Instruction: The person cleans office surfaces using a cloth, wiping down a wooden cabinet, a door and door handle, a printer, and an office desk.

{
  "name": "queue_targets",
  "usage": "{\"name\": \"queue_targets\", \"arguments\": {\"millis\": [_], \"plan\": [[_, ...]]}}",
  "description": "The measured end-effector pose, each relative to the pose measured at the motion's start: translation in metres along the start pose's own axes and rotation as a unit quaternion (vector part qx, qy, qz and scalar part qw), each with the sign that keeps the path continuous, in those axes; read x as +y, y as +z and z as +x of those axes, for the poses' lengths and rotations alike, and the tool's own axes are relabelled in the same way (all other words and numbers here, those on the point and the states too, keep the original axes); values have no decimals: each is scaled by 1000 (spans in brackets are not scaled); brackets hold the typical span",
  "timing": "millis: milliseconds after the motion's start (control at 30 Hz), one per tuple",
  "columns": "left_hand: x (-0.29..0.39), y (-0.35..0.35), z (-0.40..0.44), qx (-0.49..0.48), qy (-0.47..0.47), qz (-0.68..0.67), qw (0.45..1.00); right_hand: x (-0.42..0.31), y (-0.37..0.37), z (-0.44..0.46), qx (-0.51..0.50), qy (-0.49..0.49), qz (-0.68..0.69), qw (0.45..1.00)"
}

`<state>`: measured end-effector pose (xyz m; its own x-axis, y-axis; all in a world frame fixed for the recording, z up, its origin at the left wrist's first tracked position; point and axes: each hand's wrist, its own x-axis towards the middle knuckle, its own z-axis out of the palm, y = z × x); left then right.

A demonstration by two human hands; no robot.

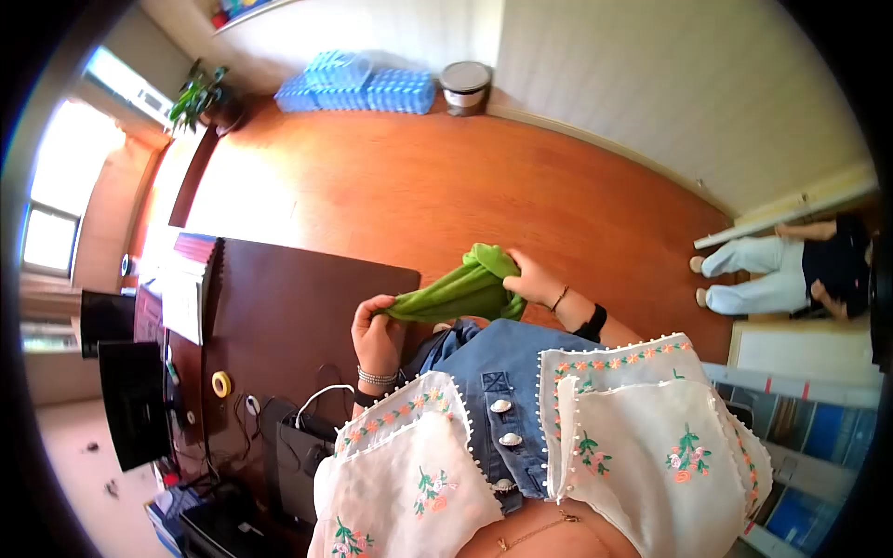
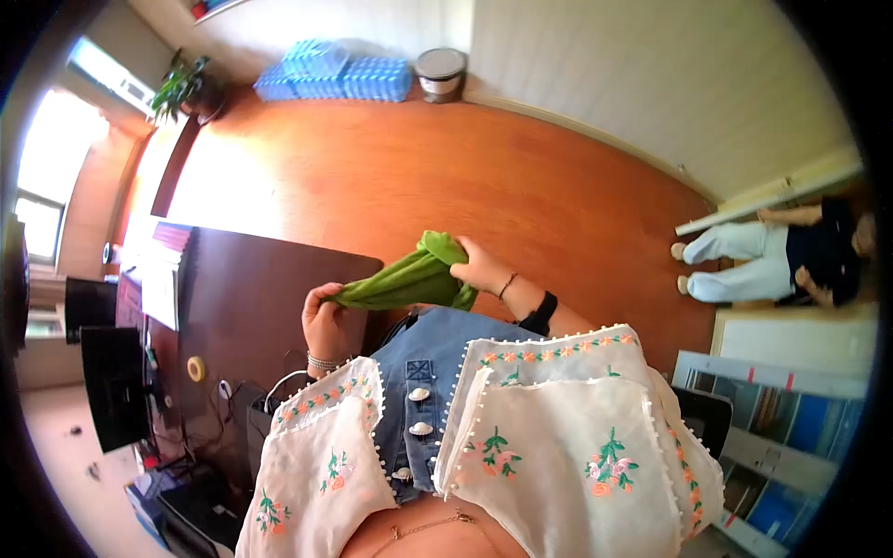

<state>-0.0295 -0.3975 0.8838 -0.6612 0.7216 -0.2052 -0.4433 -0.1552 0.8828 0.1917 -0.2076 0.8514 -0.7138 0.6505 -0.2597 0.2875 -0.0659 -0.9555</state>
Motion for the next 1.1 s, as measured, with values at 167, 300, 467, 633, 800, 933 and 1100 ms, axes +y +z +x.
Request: {"name": "queue_targets", "arguments": {"millis": [167, 300, 467, 633, 800, 933, 1100], "plan": [[30, -40, 41, 114, 91, 15, 989, -31, 33, 89, -135, 9, 43, 990], [39, -54, 38, 266, 69, 7, 961, -97, 68, 119, -292, 130, 307, 896], [50, -64, 35, 431, 181, -32, 883, -122, 106, 186, -447, 45, 65, 891], [73, -63, -3, 547, 316, -106, 768, -139, 150, 224, -513, -18, 33, 858], [31, -27, -21, 625, 267, -59, 731, -86, 159, 267, -518, -146, -129, 833], [16, -16, -23, 654, 236, 9, 719, -90, 157, 283, -641, 64, -49, 763], [13, -16, -23, 552, 249, -150, 782, -105, 184, 268, -688, -34, -70, 721]]}}
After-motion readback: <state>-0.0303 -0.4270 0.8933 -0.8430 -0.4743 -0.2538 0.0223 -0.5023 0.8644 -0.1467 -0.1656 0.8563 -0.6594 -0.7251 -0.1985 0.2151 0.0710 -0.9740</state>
